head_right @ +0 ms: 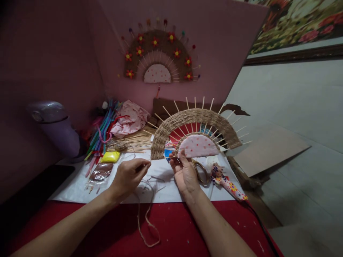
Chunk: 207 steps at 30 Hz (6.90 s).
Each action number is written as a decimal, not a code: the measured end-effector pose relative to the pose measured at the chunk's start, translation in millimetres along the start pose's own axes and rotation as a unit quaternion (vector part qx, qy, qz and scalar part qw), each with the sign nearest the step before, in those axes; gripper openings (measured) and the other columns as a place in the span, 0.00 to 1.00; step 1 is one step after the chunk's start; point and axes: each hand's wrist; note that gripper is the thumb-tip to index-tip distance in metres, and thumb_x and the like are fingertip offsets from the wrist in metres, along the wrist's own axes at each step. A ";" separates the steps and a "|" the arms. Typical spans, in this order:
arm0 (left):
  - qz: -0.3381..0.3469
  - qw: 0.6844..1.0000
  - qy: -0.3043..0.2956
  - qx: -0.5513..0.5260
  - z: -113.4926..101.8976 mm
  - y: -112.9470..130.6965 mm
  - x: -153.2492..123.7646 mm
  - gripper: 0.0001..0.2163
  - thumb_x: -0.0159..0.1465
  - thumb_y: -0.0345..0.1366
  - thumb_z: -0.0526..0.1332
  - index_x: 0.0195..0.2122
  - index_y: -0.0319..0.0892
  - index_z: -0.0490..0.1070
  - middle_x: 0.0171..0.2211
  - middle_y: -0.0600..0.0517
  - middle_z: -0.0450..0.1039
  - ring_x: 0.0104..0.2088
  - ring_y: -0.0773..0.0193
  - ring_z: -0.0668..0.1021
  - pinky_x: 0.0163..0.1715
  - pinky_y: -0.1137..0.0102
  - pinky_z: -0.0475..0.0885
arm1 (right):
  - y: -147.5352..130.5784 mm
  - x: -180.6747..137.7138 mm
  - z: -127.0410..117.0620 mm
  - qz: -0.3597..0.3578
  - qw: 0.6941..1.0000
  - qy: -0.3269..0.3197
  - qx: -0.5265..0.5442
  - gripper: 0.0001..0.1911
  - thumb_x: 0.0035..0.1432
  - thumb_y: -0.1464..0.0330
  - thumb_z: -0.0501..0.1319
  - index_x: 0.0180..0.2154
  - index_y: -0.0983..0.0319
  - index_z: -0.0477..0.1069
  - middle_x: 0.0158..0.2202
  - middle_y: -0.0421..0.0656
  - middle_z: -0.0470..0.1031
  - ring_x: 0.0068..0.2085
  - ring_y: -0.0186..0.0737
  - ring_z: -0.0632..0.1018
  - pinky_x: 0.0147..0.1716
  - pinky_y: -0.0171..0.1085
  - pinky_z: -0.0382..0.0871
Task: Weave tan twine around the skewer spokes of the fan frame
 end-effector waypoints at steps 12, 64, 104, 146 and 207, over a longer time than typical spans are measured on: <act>0.076 0.989 0.025 0.125 -13.8 -10.4 8.6 0.09 0.61 0.39 0.57 0.29 0.43 0.75 0.27 0.50 0.78 0.28 0.63 0.77 0.28 0.72 0.63 | -4.6 -4.9 4.8 0.029 0.999 -0.020 -0.018 0.16 0.37 0.68 0.73 0.25 0.64 0.67 0.20 0.36 0.73 0.24 0.33 0.76 0.16 0.27 0.64; 0.208 0.915 0.147 0.314 -35.7 -21.1 18.7 0.14 0.62 0.40 0.56 0.22 0.42 0.71 0.16 0.55 0.69 0.19 0.68 0.71 0.21 0.72 0.53 | -1.7 -1.3 -0.9 0.081 0.994 -0.043 -0.061 0.13 0.36 0.71 0.71 0.26 0.63 0.70 0.20 0.40 0.74 0.21 0.32 0.74 0.15 0.26 0.62; 0.013 0.987 0.148 0.058 -31.1 -19.0 21.8 0.08 0.54 0.33 0.59 0.19 0.41 0.66 0.19 0.55 0.66 0.22 0.69 0.68 0.24 0.72 0.59 | -8.7 4.7 -2.2 0.020 1.000 0.018 -0.006 0.13 0.42 0.68 0.70 0.27 0.63 0.67 0.19 0.38 0.73 0.22 0.31 0.74 0.13 0.25 0.61; 0.028 0.999 0.005 0.018 -8.8 -8.4 9.7 0.10 0.59 0.28 0.55 0.36 0.43 0.76 0.26 0.50 0.75 0.27 0.65 0.75 0.28 0.71 0.67 | -2.5 -2.0 1.2 -0.012 1.000 0.019 -0.004 0.18 0.32 0.70 0.73 0.29 0.62 0.69 0.20 0.35 0.73 0.24 0.32 0.76 0.17 0.26 0.66; 0.091 0.995 0.043 0.014 5.4 -26.0 5.2 0.09 0.61 0.31 0.58 0.40 0.44 0.76 0.27 0.52 0.77 0.26 0.68 0.77 0.25 0.75 0.67 | -11.9 -6.4 10.1 0.041 0.996 0.026 0.072 0.12 0.41 0.70 0.71 0.28 0.63 0.70 0.23 0.39 0.75 0.25 0.31 0.77 0.24 0.28 0.75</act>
Point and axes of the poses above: each hand's wrist, its own x-axis towards the middle knuckle, its own z-axis out of the palm, y = z × x
